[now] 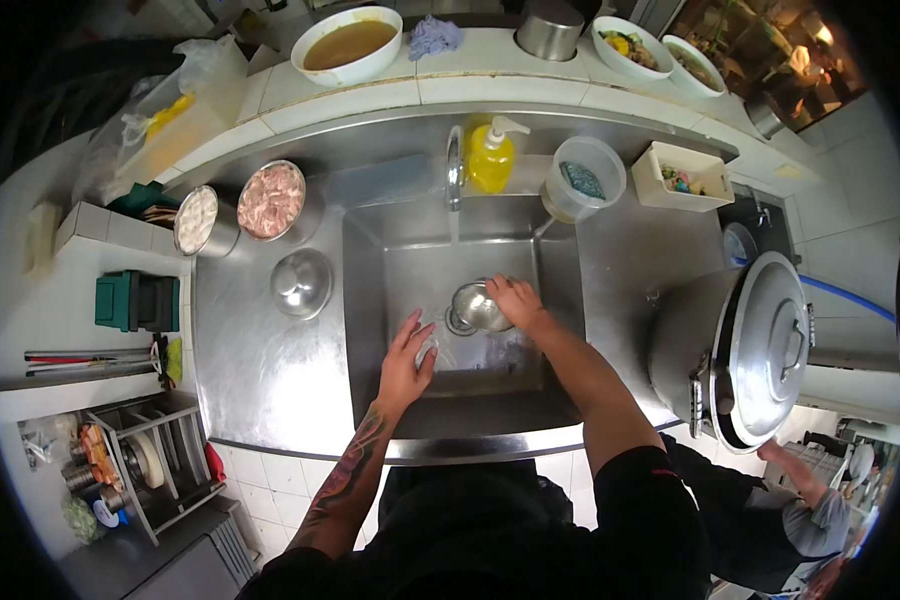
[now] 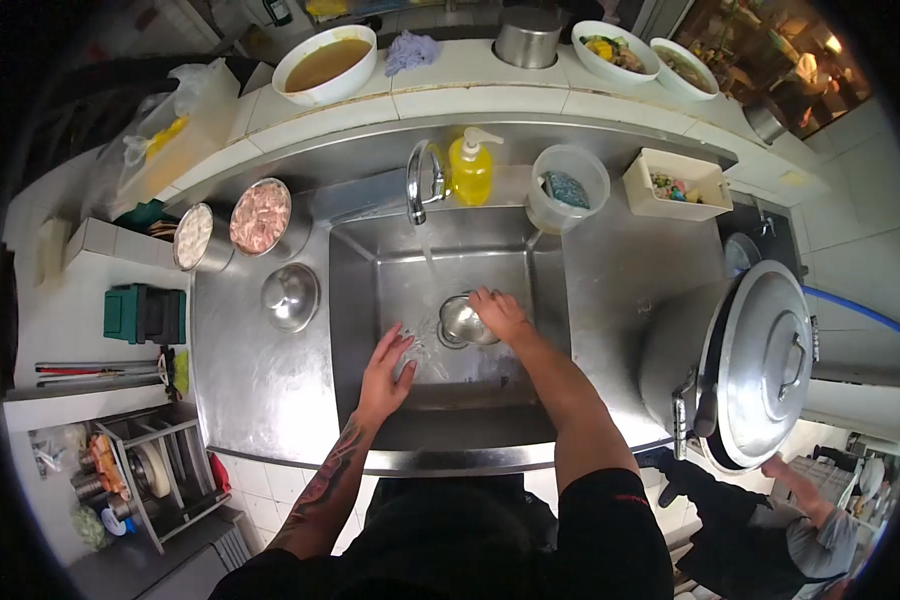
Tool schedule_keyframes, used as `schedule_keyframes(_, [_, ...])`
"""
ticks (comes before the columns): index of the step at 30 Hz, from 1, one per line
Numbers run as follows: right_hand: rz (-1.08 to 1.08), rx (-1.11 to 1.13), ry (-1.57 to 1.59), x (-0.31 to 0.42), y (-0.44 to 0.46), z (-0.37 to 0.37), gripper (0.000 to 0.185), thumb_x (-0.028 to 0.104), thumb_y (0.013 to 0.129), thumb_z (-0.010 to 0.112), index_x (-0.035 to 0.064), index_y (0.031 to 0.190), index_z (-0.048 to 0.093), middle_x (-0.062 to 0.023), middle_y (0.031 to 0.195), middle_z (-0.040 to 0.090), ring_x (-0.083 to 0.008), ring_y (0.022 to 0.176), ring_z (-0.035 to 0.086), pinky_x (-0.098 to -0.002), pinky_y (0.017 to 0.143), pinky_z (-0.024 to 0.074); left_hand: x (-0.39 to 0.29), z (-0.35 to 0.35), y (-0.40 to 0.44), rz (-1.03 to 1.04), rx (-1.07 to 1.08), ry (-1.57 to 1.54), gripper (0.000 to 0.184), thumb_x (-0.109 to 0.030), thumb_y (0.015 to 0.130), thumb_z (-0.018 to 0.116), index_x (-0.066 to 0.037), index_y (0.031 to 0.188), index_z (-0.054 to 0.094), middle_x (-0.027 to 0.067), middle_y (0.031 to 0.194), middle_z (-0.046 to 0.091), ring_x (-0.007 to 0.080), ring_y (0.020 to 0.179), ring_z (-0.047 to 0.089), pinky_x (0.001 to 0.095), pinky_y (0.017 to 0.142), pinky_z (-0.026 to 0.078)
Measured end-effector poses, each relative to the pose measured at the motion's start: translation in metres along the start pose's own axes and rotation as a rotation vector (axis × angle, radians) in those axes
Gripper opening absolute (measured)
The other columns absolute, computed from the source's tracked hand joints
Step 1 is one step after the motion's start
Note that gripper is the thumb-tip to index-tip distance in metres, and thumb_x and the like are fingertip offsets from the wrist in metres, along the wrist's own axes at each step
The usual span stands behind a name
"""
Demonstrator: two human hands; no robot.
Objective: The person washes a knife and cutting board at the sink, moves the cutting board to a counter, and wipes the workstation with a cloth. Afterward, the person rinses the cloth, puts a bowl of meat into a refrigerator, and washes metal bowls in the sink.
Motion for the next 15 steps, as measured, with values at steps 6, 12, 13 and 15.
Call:
schedule_keyframes(6, [0.326, 0.038, 0.17, 0.007, 0.044, -0.037, 0.016, 0.005, 0.084, 0.06, 0.0049, 0.098, 0.054, -0.0174, 0.089, 0.067, -0.0372, 0.083, 0.069, -0.0451, 0.073, 0.0563, 0.013, 0.01, 0.004, -0.019, -0.019, -0.017, 0.04, -0.011, 0.09, 0.066, -0.005, 0.129, 0.06, 0.0175, 0.147, 0.047, 0.0352, 0.123, 0.057, 0.0388, 0.1, 0.048])
schedule_keyframes(12, [1.224, -0.44, 1.04, 0.053, 0.046, 0.048, 0.027, 0.006, 0.077, 0.07, 0.0002, 0.099, 0.056, -0.017, 0.087, 0.069, -0.035, 0.073, 0.07, -0.0452, 0.06, 0.0548, 0.081, 0.091, 0.023, -0.576, -0.043, -0.353, 0.074, -0.031, 0.09, 0.071, 0.002, 0.146, 0.036, 0.0292, 0.143, 0.047, 0.0341, 0.123, 0.058, 0.0391, 0.098, 0.049])
schedule_keyframes(13, [1.383, -0.507, 1.323, 0.07, 0.049, 0.048, 0.022, 0.006, 0.079, 0.069, -0.0005, 0.097, 0.057, -0.0157, 0.083, 0.069, -0.0317, 0.067, 0.07, -0.0433, 0.053, 0.054, 0.084, 0.097, 0.036, -0.669, -0.12, -0.404, 0.088, -0.039, 0.089, 0.072, 0.005, 0.15, 0.028, 0.0327, 0.139, 0.049, 0.0349, 0.121, 0.06, 0.0395, 0.097, 0.049])
schedule_keyframes(15, [1.405, -0.507, 2.062, 0.099, 0.045, 0.034, 0.014, 0.006, 0.082, 0.066, -0.0017, 0.093, 0.063, -0.0131, 0.083, 0.066, -0.0247, 0.069, 0.069, -0.0387, 0.052, 0.0551, 0.087, 0.1, 0.062, -0.657, -0.167, -0.36, 0.089, -0.035, 0.087, 0.072, 0.008, 0.15, 0.024, 0.0347, 0.133, 0.053, 0.0383, 0.118, 0.061, 0.0413, 0.097, 0.049])
Point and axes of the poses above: each hand's wrist, its own y-axis towards the middle knuckle, its own z-axis out of the palm, x = y × z, the point moved 1 cm from there along y, towards the middle knuckle
